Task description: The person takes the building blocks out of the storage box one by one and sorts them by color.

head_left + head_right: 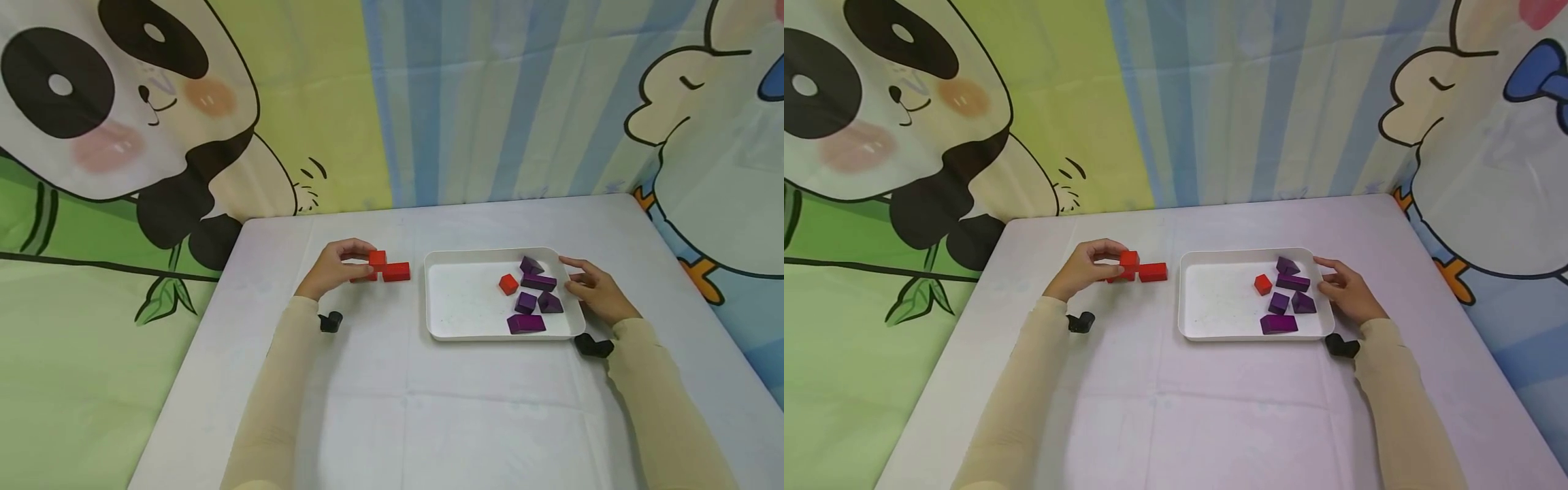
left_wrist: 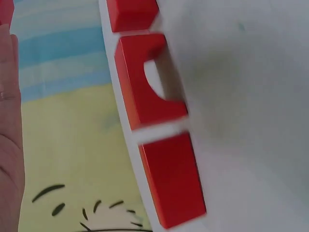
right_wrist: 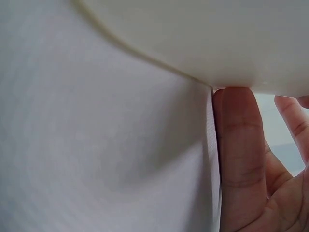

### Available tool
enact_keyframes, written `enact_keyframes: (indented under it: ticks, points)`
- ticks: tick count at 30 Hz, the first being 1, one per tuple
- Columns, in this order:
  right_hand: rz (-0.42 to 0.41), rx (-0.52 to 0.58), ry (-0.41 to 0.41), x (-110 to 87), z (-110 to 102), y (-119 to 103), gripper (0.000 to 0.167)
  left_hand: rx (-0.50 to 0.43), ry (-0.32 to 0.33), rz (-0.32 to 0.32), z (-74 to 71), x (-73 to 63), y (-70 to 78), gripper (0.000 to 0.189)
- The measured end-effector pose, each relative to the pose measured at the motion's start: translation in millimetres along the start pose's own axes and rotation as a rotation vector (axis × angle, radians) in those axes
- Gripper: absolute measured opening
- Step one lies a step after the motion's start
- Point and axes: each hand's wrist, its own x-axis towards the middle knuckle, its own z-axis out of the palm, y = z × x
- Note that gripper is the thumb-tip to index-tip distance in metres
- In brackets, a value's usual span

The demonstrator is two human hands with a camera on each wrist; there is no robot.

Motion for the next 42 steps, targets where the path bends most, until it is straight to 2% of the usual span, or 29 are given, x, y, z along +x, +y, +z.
enact_keyframes:
  ticks: [6, 14, 23, 27, 32, 42]
  points:
    - [0.013, 0.004, -0.002, 0.6, 0, 1, 0.065, 0.006, 0.036, -0.065, -27.6, -11.1, -14.7, 0.037]
    - [0.022, 0.001, -0.005, 0.6, -1, 1, 0.065, 0.079, 0.103, -0.148, -74.9, -26.9, -32.2, 0.039]
    - [0.018, 0.0, -0.008, 0.1, -2, -2, 0.065, 0.083, 0.092, -0.249, -114.1, -34.0, -52.6, 0.045]
    - [0.025, 0.002, -0.011, -0.1, 0, -2, 0.066, 0.105, 0.083, -0.293, -121.5, -34.7, -60.0, 0.046]
    - [0.03, 0.005, -0.008, -0.5, 0, -2, 0.065, 0.123, 0.067, -0.36, -123.1, -31.6, -69.1, 0.047]
    - [0.031, -0.005, 0.0, -1.6, 2, -3, 0.065, 0.162, 0.02, -0.402, -120.7, -23.3, -78.3, 0.048]
